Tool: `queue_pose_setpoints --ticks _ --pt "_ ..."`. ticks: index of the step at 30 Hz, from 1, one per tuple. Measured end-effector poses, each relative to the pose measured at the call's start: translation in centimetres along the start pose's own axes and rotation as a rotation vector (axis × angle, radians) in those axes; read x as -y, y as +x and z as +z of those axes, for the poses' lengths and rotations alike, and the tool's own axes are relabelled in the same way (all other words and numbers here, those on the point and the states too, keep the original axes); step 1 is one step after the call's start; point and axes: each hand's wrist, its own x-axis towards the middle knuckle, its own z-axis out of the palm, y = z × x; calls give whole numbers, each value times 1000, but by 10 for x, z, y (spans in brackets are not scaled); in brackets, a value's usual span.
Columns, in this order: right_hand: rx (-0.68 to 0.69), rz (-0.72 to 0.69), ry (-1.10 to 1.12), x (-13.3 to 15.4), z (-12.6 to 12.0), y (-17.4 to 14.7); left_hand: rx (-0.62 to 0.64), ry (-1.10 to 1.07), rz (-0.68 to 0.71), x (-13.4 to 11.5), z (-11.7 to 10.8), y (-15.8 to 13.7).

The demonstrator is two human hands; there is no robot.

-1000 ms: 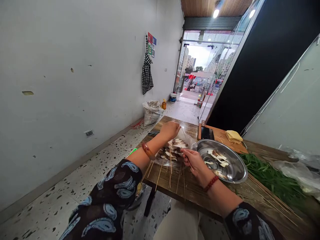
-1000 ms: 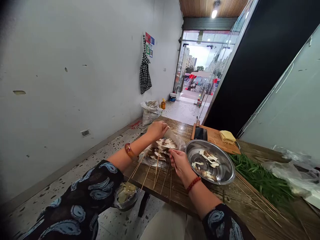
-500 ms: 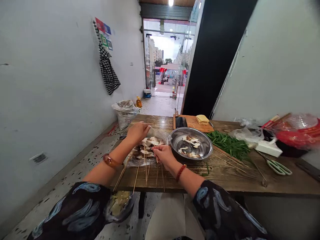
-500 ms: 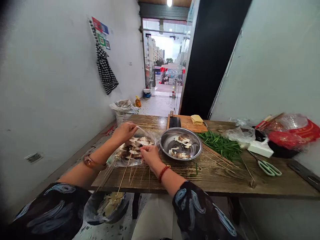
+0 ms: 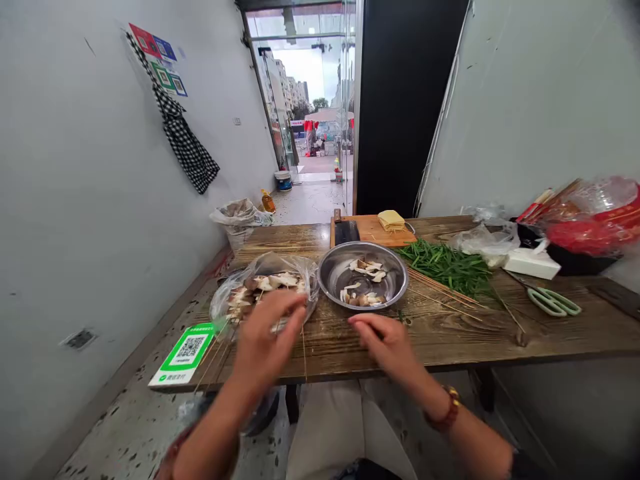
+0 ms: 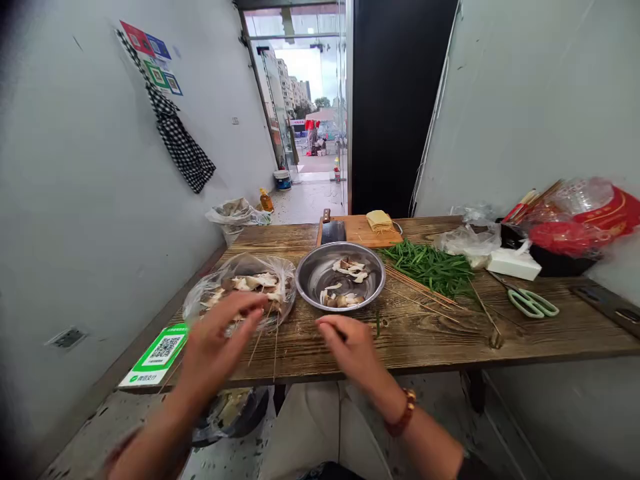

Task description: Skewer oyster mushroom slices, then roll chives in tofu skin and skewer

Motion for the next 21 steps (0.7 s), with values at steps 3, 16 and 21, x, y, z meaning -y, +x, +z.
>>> queue_pose_setpoints --ticks 3,16,21 --pt "-298 215 222 -34 -41 1 302 -418 -380 -8 49 -45" --pt "-241 413 261 -71 -85 59 -1 -779 -811 41 132 -5" --pt "-283 303 228 -74 -82 34 -11 -837 -733 46 144 -12"
